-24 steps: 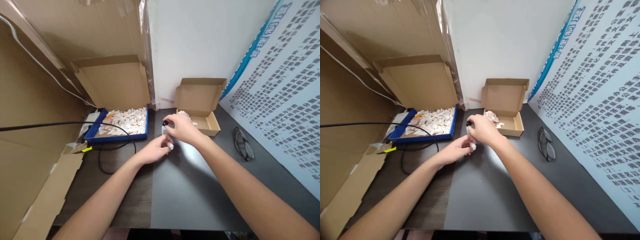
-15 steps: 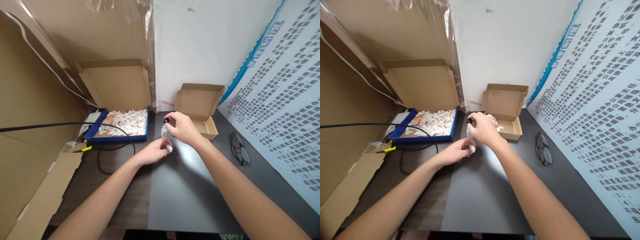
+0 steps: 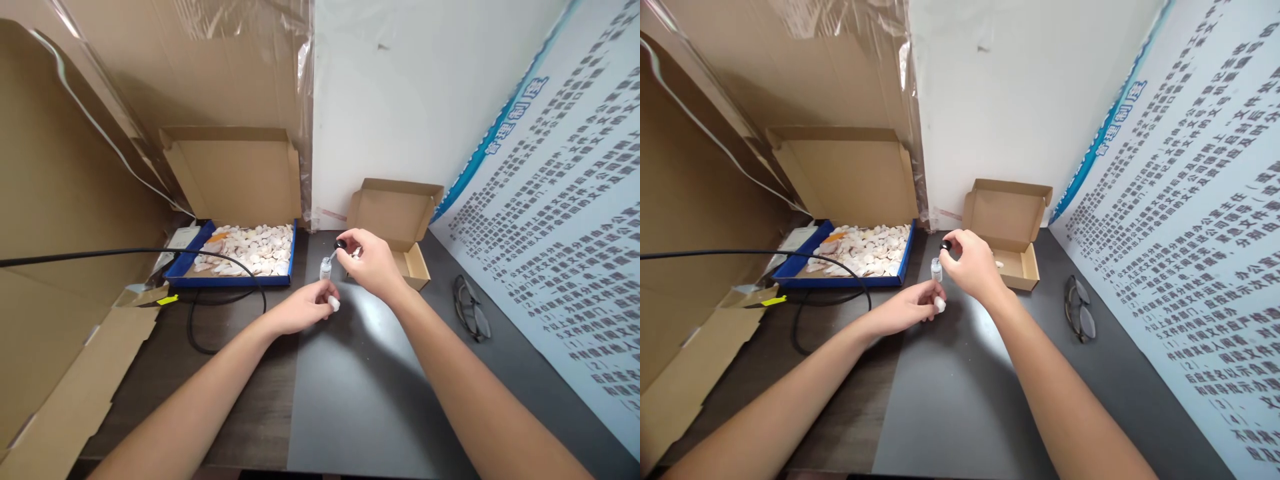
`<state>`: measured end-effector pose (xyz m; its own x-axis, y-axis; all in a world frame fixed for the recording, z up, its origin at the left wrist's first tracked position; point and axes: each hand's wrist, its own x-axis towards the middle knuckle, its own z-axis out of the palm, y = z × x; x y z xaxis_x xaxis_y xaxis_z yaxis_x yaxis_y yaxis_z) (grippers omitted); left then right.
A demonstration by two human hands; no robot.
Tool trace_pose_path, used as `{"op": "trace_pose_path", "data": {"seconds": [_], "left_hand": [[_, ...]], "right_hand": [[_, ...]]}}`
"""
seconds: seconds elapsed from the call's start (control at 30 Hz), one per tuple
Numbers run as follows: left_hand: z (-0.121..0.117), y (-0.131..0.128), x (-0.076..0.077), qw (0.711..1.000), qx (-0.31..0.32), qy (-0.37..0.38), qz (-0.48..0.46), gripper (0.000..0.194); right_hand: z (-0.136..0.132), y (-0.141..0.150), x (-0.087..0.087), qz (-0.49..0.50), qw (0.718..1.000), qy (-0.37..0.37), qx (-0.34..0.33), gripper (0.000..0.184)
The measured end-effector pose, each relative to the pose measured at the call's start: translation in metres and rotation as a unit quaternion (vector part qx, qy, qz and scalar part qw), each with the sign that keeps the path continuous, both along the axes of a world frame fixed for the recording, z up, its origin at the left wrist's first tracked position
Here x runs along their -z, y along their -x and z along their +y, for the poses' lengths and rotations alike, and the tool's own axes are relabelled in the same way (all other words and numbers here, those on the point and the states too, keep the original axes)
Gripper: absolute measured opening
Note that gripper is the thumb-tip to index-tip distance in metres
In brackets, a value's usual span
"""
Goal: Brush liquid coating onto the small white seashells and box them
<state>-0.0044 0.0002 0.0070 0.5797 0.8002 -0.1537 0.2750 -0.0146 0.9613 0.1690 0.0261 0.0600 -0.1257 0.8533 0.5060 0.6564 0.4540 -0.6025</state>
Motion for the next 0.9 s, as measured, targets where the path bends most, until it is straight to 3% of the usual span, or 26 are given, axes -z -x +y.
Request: {"op": "trace_pose_path", "data": {"seconds": [0.33, 0.4, 0.5, 0.57, 0.63, 0.73, 0.9], "left_hand": [[0.004, -0.006, 0.000, 0.990, -0.142, 0.015, -0.005, 0.015], [0.006, -0.009, 0.001, 0.983, -0.185, -0.012, -0.001, 0.015], [0.011, -0.014, 0.002, 0.960, -0.246, -0.121, 0.058, 0.025], [0.017, -0.017, 0.003, 0.940, -0.248, -0.195, 0.126, 0.034], [0.022, -0.019, 0.005, 0.930, -0.229, -0.232, 0.172, 0.027], [0.026, -0.019, 0.009, 0.924, -0.213, -0.256, 0.189, 0.009], [0.023, -0.017, 0.009, 0.927, -0.205, -0.254, 0.186, 0.009]], "right_hand": [[0.003, 0.001, 0.005, 0.014, 0.999, 0.026, 0.015, 0.013], [0.003, 0.001, 0.005, 0.017, 0.999, 0.030, 0.015, 0.013], [0.004, 0.001, 0.005, 0.017, 0.999, 0.030, 0.013, 0.014], [0.004, 0.002, 0.005, 0.018, 0.999, 0.029, 0.013, 0.014], [0.004, 0.002, 0.005, 0.023, 0.999, 0.029, 0.014, 0.013], [0.002, 0.001, 0.004, 0.034, 0.999, 0.028, 0.015, 0.012], [-0.003, -0.005, 0.001, 0.071, 0.997, 0.019, 0.016, 0.009]]}}
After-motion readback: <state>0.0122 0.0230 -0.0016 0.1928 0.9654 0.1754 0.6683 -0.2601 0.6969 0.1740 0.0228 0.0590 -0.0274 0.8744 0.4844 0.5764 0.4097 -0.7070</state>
